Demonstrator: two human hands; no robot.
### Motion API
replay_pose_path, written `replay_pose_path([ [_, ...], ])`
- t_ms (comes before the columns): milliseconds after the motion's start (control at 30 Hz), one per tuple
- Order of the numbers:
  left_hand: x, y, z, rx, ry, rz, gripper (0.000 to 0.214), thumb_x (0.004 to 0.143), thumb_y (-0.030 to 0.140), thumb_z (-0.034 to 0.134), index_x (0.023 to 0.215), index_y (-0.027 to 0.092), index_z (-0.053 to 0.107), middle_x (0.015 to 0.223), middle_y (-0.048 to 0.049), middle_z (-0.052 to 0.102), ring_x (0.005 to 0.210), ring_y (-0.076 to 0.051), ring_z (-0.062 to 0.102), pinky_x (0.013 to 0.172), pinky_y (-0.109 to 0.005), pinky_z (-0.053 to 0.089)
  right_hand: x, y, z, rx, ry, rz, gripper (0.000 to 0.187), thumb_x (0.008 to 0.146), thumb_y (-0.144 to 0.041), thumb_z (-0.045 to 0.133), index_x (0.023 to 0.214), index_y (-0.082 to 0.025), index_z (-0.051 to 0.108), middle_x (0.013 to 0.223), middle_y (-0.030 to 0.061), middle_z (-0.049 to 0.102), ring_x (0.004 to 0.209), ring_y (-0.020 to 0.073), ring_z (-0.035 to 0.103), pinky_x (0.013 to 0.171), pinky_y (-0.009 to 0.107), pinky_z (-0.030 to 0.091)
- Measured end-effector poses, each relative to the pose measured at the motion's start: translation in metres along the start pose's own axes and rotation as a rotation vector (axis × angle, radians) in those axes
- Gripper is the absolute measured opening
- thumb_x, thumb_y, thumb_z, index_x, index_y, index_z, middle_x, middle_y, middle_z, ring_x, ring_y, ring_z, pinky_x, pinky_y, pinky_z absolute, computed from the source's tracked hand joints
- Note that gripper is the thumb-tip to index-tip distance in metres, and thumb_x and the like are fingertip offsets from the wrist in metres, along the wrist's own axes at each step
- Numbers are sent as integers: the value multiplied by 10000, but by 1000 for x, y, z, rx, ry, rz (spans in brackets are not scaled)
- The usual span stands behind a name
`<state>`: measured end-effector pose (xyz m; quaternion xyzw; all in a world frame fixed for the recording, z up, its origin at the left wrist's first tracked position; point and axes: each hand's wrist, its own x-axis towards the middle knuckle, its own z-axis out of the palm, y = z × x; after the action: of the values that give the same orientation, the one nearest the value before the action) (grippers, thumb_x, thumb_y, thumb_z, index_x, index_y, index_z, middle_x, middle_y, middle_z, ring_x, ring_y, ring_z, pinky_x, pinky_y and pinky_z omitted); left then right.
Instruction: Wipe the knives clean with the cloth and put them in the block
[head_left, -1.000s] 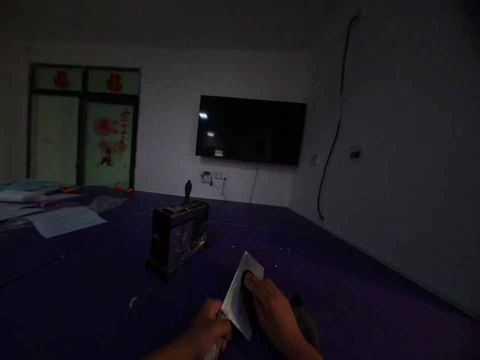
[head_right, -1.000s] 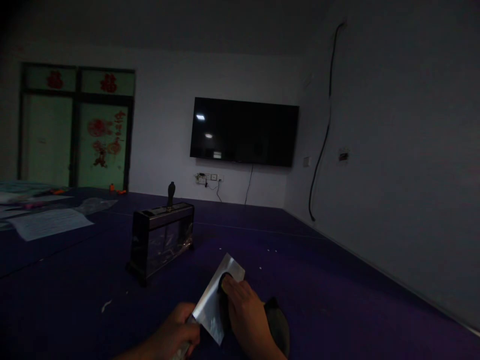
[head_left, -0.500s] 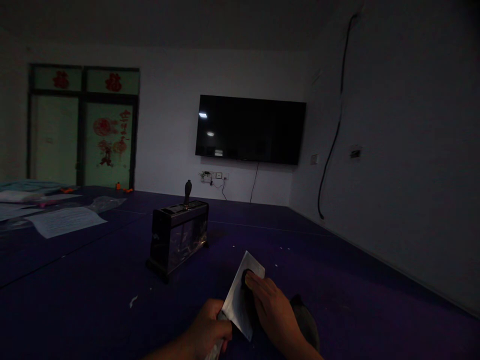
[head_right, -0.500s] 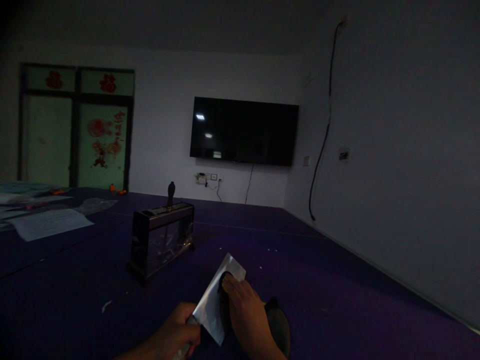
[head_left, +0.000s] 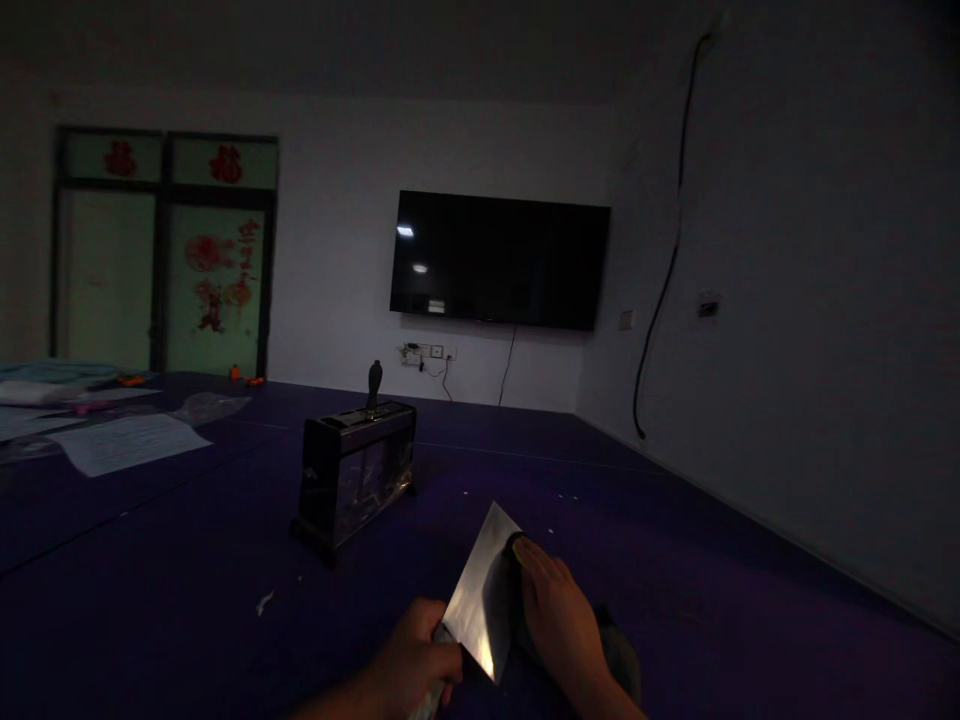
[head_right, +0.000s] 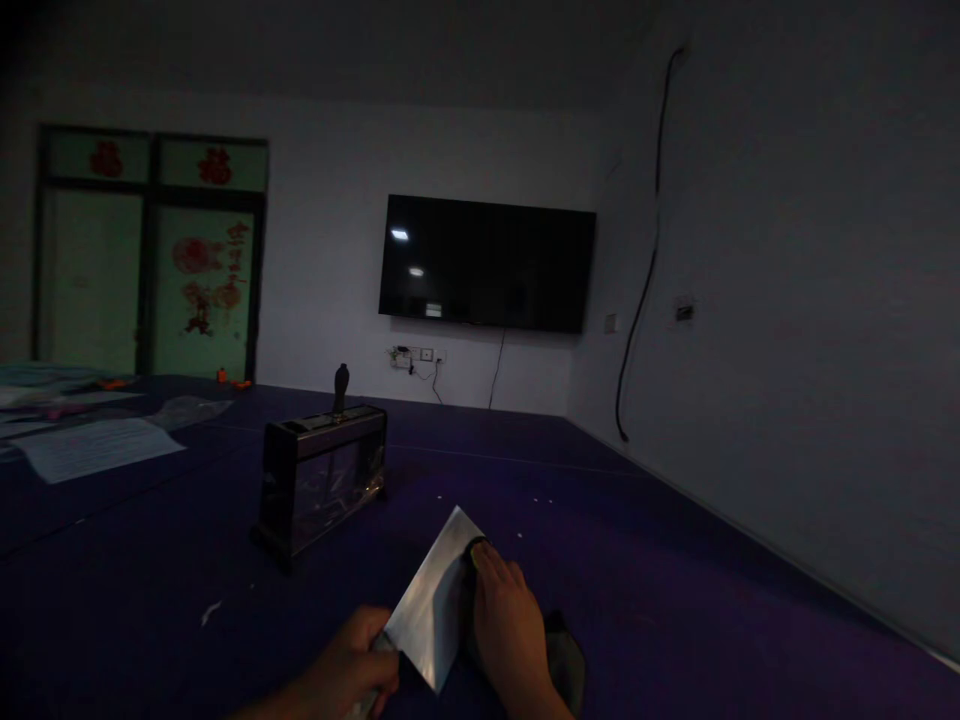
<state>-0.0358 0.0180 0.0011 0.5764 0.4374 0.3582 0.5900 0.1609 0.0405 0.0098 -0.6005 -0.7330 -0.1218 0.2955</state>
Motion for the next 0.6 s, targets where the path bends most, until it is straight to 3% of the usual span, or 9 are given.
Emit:
replay_pose_path([
  [167, 3, -3, 0, -36, -13, 62, 178, 486, 162, 482, 664, 150, 490, 404, 68, 430, 319, -68, 361, 349, -181, 242, 0, -2, -2, 21, 6, -8, 408, 797, -115, 338, 1157, -170, 525, 1185, 59, 541, 1050, 195, 505, 875, 317, 383],
  [367, 7, -1, 1, -24, 52, -18, 152, 491, 143, 483, 642, 163, 477, 356, 63, 417, 301, -76, 355, 328, -174, 213, -2, -8, -10, 84, -36, -49, 410, 727, -101, 395, 1077, -206, 582, 1125, 38, 585, 1002, 182, 532, 841, 283, 407],
  [600, 4, 1, 1, -55, 40, 18, 202, 482, 156, 430, 674, 153, 497, 367, 48, 435, 289, -78, 338, 316, -178, 223, -5, -20, -21, 113, -114, -134, 414, 687, -97, 404, 1003, -248, 625, 1098, 4, 603, 916, 161, 557, 797, 259, 420],
])
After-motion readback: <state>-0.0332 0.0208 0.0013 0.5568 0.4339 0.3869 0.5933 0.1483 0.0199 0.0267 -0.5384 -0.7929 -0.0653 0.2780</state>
